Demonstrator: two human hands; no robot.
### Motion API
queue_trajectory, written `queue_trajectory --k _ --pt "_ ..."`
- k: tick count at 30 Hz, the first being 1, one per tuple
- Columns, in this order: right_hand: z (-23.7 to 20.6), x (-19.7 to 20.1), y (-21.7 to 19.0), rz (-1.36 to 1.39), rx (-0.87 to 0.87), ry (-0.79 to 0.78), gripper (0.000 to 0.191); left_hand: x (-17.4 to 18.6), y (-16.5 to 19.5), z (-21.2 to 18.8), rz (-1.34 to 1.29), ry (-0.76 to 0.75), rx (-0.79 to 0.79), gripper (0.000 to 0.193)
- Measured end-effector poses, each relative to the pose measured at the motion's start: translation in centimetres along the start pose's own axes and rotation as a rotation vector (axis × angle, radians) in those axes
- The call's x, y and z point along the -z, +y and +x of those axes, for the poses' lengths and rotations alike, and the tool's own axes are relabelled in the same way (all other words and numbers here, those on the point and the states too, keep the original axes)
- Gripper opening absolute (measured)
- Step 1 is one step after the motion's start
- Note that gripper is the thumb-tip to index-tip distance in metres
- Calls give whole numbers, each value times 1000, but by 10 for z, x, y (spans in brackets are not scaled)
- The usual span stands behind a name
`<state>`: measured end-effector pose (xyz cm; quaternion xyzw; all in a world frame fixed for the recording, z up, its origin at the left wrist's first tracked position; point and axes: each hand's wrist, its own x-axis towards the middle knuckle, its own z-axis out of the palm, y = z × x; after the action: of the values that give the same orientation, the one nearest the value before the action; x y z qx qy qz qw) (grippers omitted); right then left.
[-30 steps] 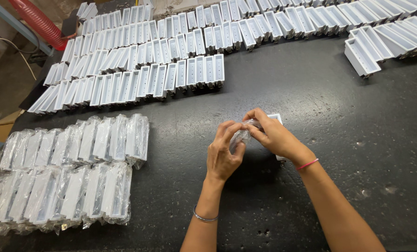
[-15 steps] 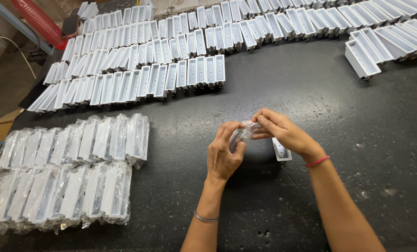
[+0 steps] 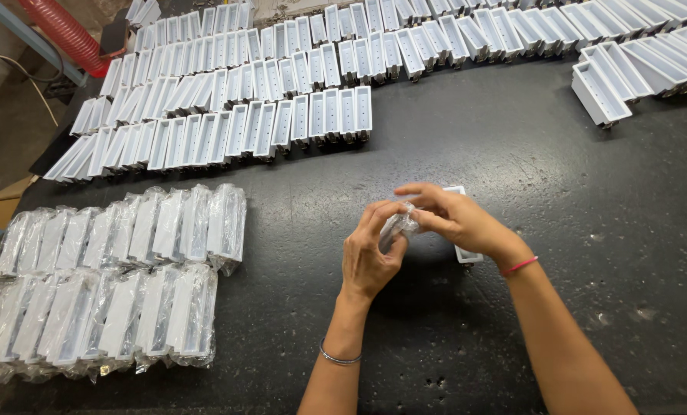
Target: The person wraps individual white plastic components in clear plastic bags by hand. They pick up a component, place it into a bag, fold the bag around it, and set the wrapped item aside. The process is repeated multiple times.
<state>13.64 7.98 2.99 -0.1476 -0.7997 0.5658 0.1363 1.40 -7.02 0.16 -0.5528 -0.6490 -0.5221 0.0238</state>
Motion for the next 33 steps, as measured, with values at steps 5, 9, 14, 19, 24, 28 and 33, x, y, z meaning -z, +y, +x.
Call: queue_trajectory --k 5,9,14,19,24,28,33 --pt "2 -8 -1 -34 12 -5 38 1 -5 -3 -41 4 30 48" --pt "3 -11 1 -71 -86 77 34 -2 -8 -2 0 -2 14 46" --pt "5 -13 2 -126 -79 138 26 -2 -9 -2 56 -80 98 40" --pt "3 -16 0 -206 -35 178 25 2 -6 -1 -30 -58 91 27" --pt "3 -17 -4 -201 -127 168 25 -2 -6 2 -67 -45 173 13" --pt "3 -17 -5 -187 -78 152 23 -4 -10 2 -85 -23 200 20" --pt "2 -16 -3 -154 -39 124 22 -2 -13 1 -131 1 192 25"
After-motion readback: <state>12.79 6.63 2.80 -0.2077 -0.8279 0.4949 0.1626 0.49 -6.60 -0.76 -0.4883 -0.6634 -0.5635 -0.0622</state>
